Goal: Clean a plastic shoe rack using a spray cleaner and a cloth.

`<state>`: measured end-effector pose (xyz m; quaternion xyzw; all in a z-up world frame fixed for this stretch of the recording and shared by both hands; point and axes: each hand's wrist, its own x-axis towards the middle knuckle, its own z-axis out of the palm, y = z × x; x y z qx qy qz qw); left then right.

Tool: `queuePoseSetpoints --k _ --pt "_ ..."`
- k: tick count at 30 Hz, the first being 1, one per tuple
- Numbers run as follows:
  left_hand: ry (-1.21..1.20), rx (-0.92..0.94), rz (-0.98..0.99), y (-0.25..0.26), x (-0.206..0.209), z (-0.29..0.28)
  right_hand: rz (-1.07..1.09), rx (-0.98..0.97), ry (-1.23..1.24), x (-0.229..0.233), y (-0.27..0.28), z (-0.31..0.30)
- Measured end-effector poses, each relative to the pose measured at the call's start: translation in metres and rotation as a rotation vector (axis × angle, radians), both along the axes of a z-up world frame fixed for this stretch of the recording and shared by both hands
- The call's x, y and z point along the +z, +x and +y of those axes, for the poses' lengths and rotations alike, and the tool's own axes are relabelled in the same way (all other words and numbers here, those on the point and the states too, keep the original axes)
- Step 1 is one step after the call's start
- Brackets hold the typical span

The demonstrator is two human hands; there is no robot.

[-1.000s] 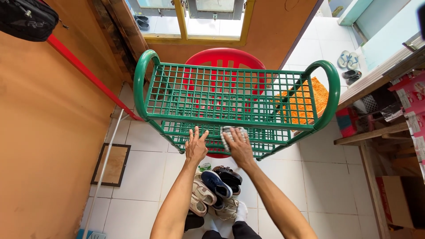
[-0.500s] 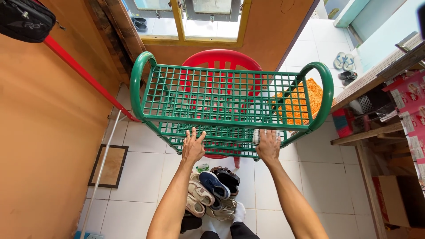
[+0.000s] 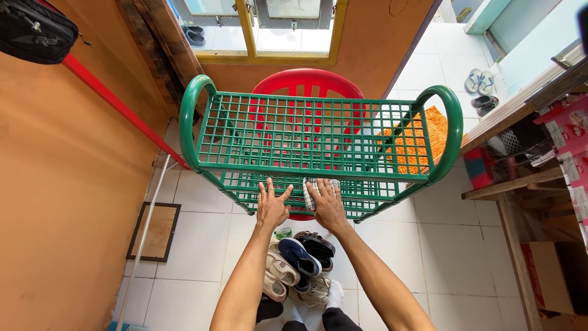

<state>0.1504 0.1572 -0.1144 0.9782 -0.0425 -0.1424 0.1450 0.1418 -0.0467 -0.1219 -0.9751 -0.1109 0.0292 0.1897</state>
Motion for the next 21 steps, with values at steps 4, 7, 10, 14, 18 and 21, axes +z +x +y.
queuePoseSetpoints --k 4,7,10,14,18,21 --pt "-0.002 -0.004 -0.033 0.003 -0.013 0.004 -0.013 0.042 -0.049 -0.008 0.000 -0.029" --pt "-0.001 -0.005 -0.045 0.002 -0.010 0.005 -0.077 0.055 -0.082 -0.019 0.003 -0.064" --pt "-0.005 -0.001 -0.031 0.002 -0.007 0.004 -0.073 -0.044 -0.206 -0.022 0.006 -0.099" --pt "-0.023 -0.004 -0.037 -0.001 -0.005 0.004 -0.059 -0.319 -0.174 -0.005 0.013 -0.119" --pt "-0.020 0.014 0.002 0.000 0.001 0.002 -0.269 -0.401 -0.031 0.007 0.027 -0.130" --pt "-0.019 0.014 -0.007 0.000 0.000 0.003 -0.661 -0.424 -0.230 -0.002 0.037 -0.144"
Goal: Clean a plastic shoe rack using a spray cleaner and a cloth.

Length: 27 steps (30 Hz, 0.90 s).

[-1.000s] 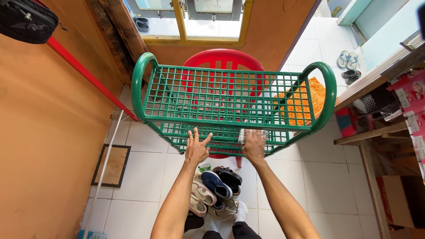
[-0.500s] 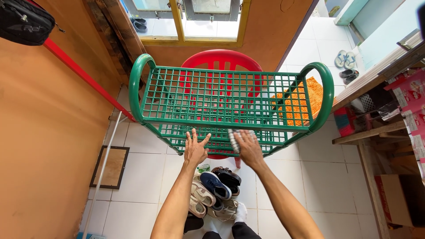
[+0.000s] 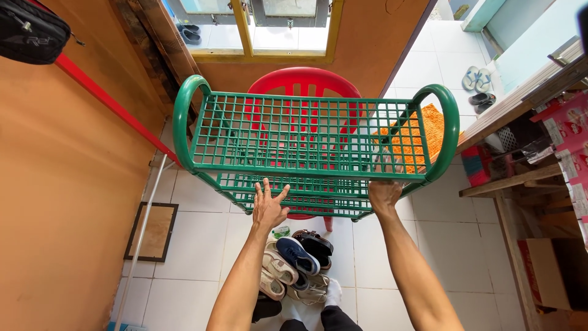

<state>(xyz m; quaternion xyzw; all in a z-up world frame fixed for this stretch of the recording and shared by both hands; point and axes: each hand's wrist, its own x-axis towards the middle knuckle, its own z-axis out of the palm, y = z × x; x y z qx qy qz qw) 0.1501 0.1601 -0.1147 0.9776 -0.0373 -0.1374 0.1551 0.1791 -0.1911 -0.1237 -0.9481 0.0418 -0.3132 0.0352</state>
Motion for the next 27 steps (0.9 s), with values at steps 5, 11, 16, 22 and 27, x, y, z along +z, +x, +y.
queuePoseSetpoints --k 5,11,16,22,27 --pt "0.026 -0.001 0.003 0.001 -0.002 -0.003 0.215 -0.042 0.082 -0.014 0.005 0.000" --pt "0.061 -0.013 0.004 0.000 -0.002 -0.004 0.510 -0.099 0.248 -0.006 0.001 0.009" --pt "0.045 -0.013 -0.004 0.000 -0.008 0.000 0.497 -0.075 0.286 -0.015 0.009 0.001" --pt "0.007 -0.014 -0.026 -0.001 -0.007 0.003 0.237 -0.020 0.254 -0.052 0.038 -0.018" --pt "-0.030 -0.012 -0.043 -0.001 -0.009 0.004 0.505 -0.188 0.202 -0.085 0.073 -0.030"
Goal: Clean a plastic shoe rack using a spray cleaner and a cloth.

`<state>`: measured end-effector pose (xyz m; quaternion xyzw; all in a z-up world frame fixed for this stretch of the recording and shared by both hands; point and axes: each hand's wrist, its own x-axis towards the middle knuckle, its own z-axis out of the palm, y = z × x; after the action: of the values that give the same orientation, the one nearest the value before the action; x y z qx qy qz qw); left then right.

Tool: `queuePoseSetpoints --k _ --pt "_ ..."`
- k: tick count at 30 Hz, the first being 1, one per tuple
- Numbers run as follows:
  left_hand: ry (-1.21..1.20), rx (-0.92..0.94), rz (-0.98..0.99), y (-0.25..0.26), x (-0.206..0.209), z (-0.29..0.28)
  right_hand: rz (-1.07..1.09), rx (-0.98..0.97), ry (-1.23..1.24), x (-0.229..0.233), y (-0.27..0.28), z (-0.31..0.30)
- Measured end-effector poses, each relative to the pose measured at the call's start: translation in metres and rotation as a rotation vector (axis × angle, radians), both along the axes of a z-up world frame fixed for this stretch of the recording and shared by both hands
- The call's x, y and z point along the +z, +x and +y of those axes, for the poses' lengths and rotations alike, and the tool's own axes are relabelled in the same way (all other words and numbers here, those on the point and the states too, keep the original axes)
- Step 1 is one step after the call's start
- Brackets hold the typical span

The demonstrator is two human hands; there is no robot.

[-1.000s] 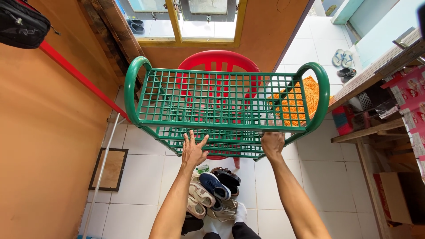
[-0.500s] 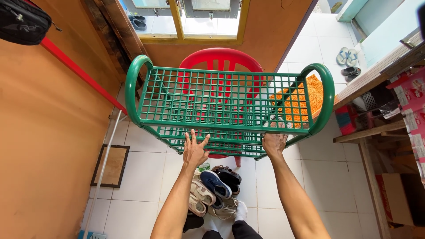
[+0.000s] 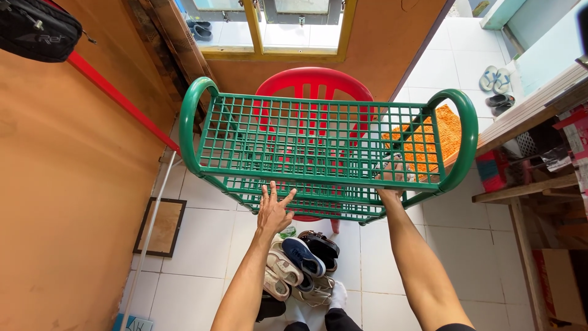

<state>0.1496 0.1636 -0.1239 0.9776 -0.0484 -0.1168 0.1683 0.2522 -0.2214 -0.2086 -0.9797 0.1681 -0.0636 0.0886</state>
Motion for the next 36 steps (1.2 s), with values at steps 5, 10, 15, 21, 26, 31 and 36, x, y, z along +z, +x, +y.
queuePoseSetpoints --k 5,10,15,21,26,31,36 --pt "0.009 0.004 0.001 -0.001 0.007 -0.002 -0.091 -0.025 0.116 0.038 0.010 0.034" --pt "0.018 0.019 0.000 -0.002 0.006 -0.004 -0.266 0.156 -0.060 -0.007 0.032 0.062" --pt "0.022 0.052 0.020 -0.002 0.010 -0.008 -0.280 0.470 0.149 0.038 0.031 0.132" --pt "0.027 0.068 0.009 -0.005 0.007 -0.010 -0.304 0.843 0.134 0.054 0.016 0.173" --pt "0.033 0.075 0.005 -0.005 0.010 -0.011 -0.450 0.895 -0.046 0.080 0.020 0.145" --pt "0.051 0.085 0.037 -0.003 0.014 -0.012 -0.334 0.836 0.021 0.082 0.022 0.084" --pt "0.068 0.086 0.054 -0.004 0.010 -0.013 -0.397 0.488 -0.212 0.050 0.016 0.024"
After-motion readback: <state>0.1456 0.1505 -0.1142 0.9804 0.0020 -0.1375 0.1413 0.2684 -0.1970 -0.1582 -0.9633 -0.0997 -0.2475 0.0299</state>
